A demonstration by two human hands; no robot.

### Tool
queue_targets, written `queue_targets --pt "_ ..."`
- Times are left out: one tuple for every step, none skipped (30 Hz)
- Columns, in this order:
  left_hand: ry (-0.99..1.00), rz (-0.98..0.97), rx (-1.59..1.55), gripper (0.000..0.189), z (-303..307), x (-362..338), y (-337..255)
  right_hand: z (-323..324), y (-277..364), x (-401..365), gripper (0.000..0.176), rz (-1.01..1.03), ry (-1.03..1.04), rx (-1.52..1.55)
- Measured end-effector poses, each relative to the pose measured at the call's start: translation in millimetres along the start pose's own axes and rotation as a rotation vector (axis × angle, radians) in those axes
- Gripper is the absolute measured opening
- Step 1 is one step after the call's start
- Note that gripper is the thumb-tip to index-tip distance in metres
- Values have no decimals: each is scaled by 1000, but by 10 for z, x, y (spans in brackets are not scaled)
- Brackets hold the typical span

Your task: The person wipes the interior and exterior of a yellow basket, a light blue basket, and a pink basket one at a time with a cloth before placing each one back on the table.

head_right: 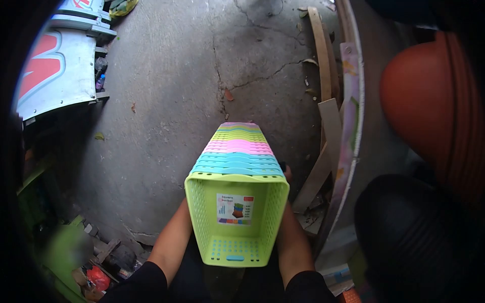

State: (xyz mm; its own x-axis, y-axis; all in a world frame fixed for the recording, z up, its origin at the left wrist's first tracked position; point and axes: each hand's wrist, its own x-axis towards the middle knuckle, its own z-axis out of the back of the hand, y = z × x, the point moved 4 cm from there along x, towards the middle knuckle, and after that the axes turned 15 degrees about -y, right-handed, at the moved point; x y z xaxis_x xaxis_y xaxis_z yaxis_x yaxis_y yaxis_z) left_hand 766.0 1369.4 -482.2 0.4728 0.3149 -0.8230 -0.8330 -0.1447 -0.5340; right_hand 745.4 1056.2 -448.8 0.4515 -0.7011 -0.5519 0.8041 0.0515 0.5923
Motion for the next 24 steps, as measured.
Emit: queue_targets --pt "2 -15 -7 45 94 -189 -184 126 184 -30 55 31 -20 -17" --pt "79 61 -166 46 167 -453 -322 374 319 -68 59 -26 -64 -130" --pt "161 136 -320 47 222 -735 -492 654 513 -193 66 -85 -111 -239" --pt "82 90 -229 48 269 -1161 -916 879 548 -256 62 -165 -195 -152" --pt "0 45 -138 49 327 -1592 -1304 1070 552 -358 59 -249 -274 -64" --pt "-30 -21 -127 50 427 -1827 -1410 1239 789 -597 63 -335 -264 123" --pt "-65 -86 -118 51 527 -2065 -1497 1442 1140 -896 69 -420 -245 309" --pt "-106 -112 -138 48 591 -2315 -1617 1607 1210 -1063 65 -462 -161 427" --pt "-104 -126 -144 48 649 -2506 -1625 1780 1252 -1231 62 -501 -77 541" --pt "-93 -243 -94 46 708 -2701 -1638 1963 1377 -1429 62 -491 -73 549" --pt "-84 -360 -43 45 748 -2886 -1672 2085 1579 -1661 55 -423 70 616" --pt "-71 -278 -70 48 735 -3064 -1705 2190 1762 -1860 51 -353 216 682" --pt "-113 -338 43 54 722 -3149 -1712 2328 1856 -2024 51 -348 221 690" --pt "-112 -358 167 58 699 -3180 -1711 2413 1911 -2186 49 -389 298 655" --pt "-112 -374 293 63 679 -3194 -1679 2443 1919 -2312 49 -432 373 616" --pt "-158 -426 278 65 638 -3162 -1609 2435 1916 -2383 49 -429 377 620" --pt "-161 -430 277 65 605 -3095 -1570 2389 1918 -2465 43 -407 427 626" --pt "-195 -558 400 63 567 -3049 -1597 2336 1907 -2548 38 -389 474 630" --pt "-227 -681 521 62 522 -3036 -1588 2268 1850 -2582 38 -391 472 625" --pt "-351 -696 542 54 496 -3055 -1587 2162 1765 -2573 37 -349 488 522" --pt "-350 -693 539 54 438 -3077 -1616 2051 1691 -2551 36 -306 503 421" --pt "-367 -726 514 50 416 -3121 -1657 1949 1621 -2539 36 -309 501 418" --pt "-384 -758 492 45 407 -3157 -1679 1869 1628 -2514 40 -3 458 245" --pt "-404 -775 461 41 404 -3168 -1664 1802 1770 -2567 43 300 408 69"
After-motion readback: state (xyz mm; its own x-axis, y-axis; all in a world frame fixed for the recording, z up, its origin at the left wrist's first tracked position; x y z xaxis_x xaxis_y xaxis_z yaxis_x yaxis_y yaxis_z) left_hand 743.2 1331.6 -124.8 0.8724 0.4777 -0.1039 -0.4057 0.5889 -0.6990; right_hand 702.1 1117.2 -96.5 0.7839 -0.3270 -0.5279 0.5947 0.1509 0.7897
